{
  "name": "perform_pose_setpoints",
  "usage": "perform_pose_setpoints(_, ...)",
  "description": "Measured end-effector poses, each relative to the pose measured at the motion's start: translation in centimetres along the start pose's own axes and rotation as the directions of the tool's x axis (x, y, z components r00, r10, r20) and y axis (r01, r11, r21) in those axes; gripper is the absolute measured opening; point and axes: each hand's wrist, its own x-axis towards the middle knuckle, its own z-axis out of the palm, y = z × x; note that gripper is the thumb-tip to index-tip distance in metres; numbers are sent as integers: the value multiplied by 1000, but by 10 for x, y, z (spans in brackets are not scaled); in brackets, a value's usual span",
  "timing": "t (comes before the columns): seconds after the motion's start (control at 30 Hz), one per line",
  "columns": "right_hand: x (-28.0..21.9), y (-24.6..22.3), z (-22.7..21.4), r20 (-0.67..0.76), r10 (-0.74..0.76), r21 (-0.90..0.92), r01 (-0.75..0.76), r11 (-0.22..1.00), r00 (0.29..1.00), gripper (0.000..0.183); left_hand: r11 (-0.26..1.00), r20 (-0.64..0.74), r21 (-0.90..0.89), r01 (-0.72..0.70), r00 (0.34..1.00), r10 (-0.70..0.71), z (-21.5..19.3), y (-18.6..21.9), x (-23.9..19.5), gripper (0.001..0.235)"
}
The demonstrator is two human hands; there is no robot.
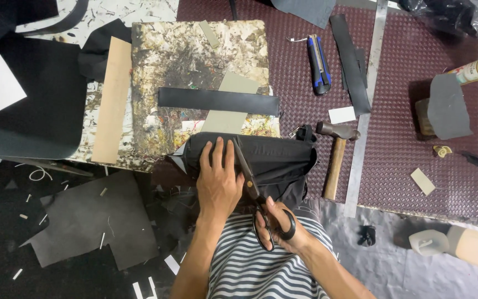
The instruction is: Trimming excess material from a leather bag with scissors and inspecting the edges.
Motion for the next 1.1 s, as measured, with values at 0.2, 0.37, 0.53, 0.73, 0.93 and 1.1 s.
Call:
perform_pose_setpoints(0.2, 2, 5, -1, 0, 34, 121, -34, 992, 999, 61, 1000, 2, 29, 7, 1000, -7, -2, 2, 1, 75)
perform_pose_setpoints(0.37, -1, 3, 7, -8, 53, 146, -51, 988, 999, 62, 999, -13, 36, -10, 1000, 11, -6, 3, 3, 76)
perform_pose_setpoints(0.53, 2, 4, -4, 14, 58, 187, -60, 981, 998, 61, 1000, -4, 20, 2, 1000, -2, -5, 0, 3, 71)
perform_pose_setpoints(0.73, -1, -7, -4, 19, 99, 186, -101, 977, 995, 63, 998, 21, 55, 8, 1000, -9, -1, -2, 4, 79)
perform_pose_setpoints(0.93, 1, -14, 14, -72, 144, 151, -132, 980, 987, 64, 998, 12, 60, 8, 1000, -9, -3, -3, 2, 75)
perform_pose_setpoints(1.1, 21, -19, 33, -130, -155, -540, 61, 839, 979, 64, 1000, -30, -18, 12, 999, -13, 1, -4, 0, 72)
